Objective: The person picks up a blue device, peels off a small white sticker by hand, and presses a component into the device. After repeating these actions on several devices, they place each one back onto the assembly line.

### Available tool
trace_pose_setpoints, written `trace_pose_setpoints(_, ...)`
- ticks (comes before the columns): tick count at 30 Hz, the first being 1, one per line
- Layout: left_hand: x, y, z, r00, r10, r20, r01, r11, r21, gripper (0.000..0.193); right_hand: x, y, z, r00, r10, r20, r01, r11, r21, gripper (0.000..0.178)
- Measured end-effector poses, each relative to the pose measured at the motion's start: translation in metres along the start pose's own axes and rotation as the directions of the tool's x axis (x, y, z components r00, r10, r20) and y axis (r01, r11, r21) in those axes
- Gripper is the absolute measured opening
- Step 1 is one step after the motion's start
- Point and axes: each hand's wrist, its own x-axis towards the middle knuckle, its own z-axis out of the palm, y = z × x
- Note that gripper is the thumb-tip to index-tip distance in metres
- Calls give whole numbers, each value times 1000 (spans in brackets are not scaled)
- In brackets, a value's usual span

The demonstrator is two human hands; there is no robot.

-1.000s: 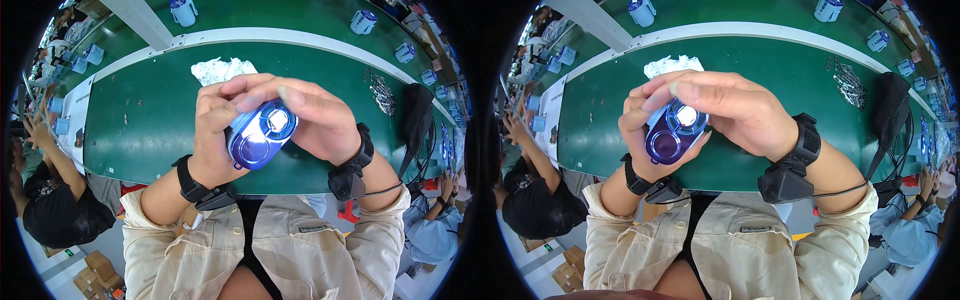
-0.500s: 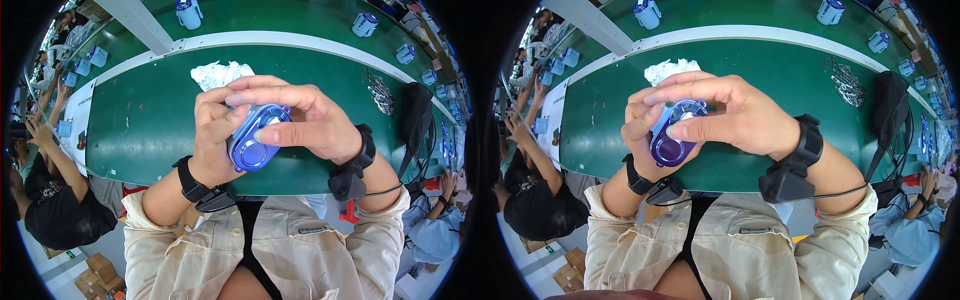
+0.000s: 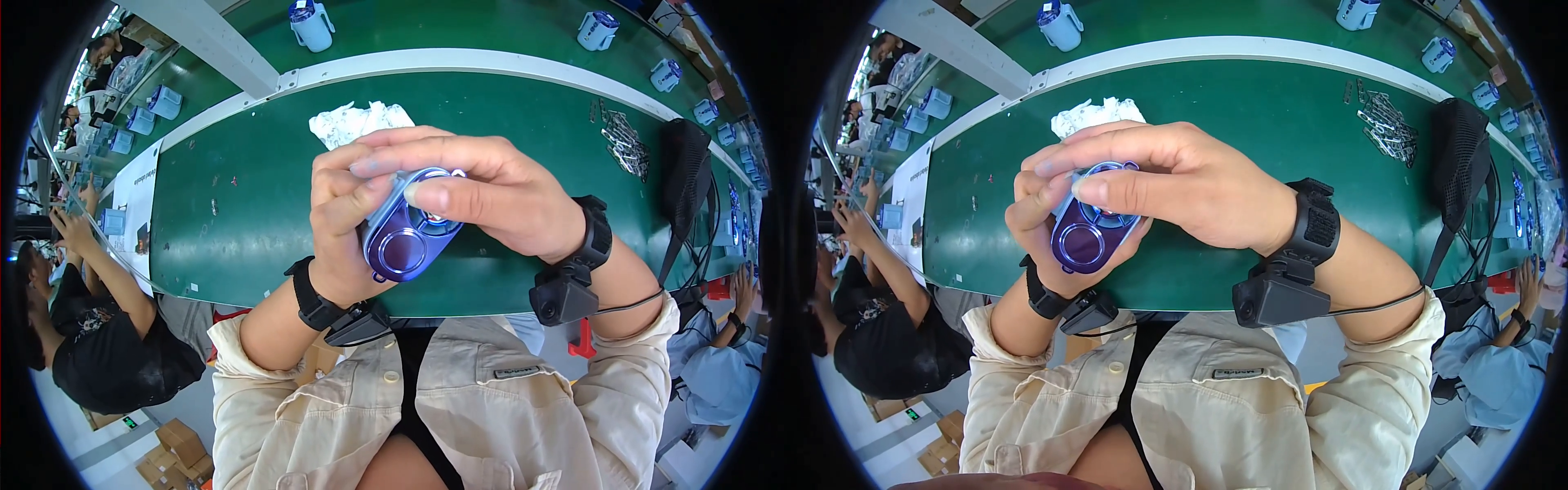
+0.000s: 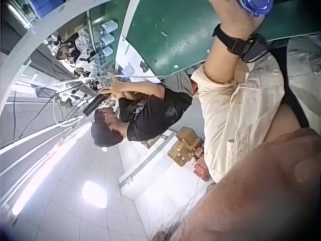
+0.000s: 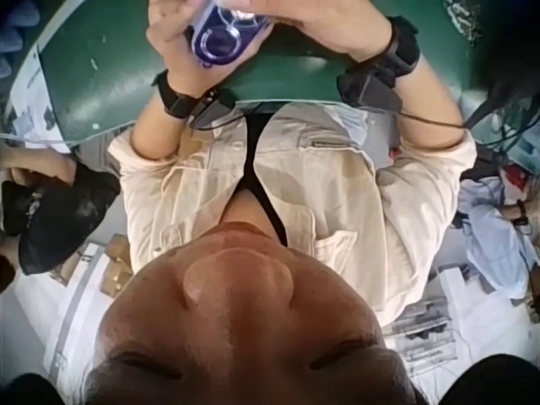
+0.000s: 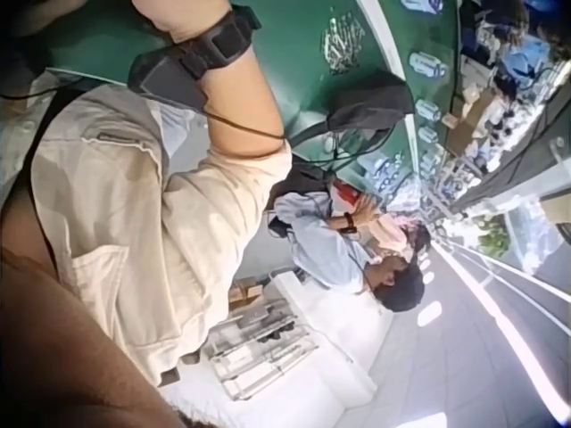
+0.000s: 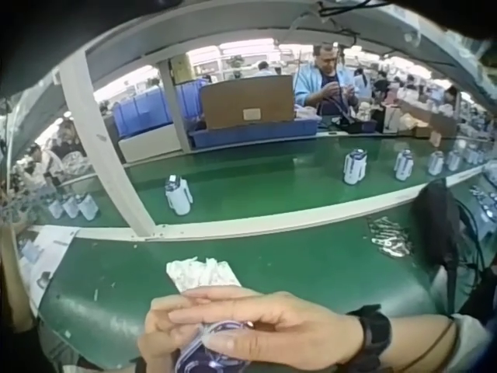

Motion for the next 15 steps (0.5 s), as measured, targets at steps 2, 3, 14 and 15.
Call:
trace_pose_setpoints(2,-1,7,3,994,-109,-31,99,969,-227,59,0,-1,-2,997,-47,54,57,978,-200,45)
trace_pose_setpoints(3,-1,9,4,985,-166,-38,143,931,-337,44,-1,-1,-2,997,-49,54,59,978,-200,45)
trace_pose_setpoints(14,5,1,-3,998,-22,-52,20,999,-31,73,2,-8,12,996,87,0,-82,944,320,53)
trace_pose_setpoints(15,7,2,-4,999,-18,-44,18,1000,-7,88,2,-8,12,996,84,3,-80,945,317,53)
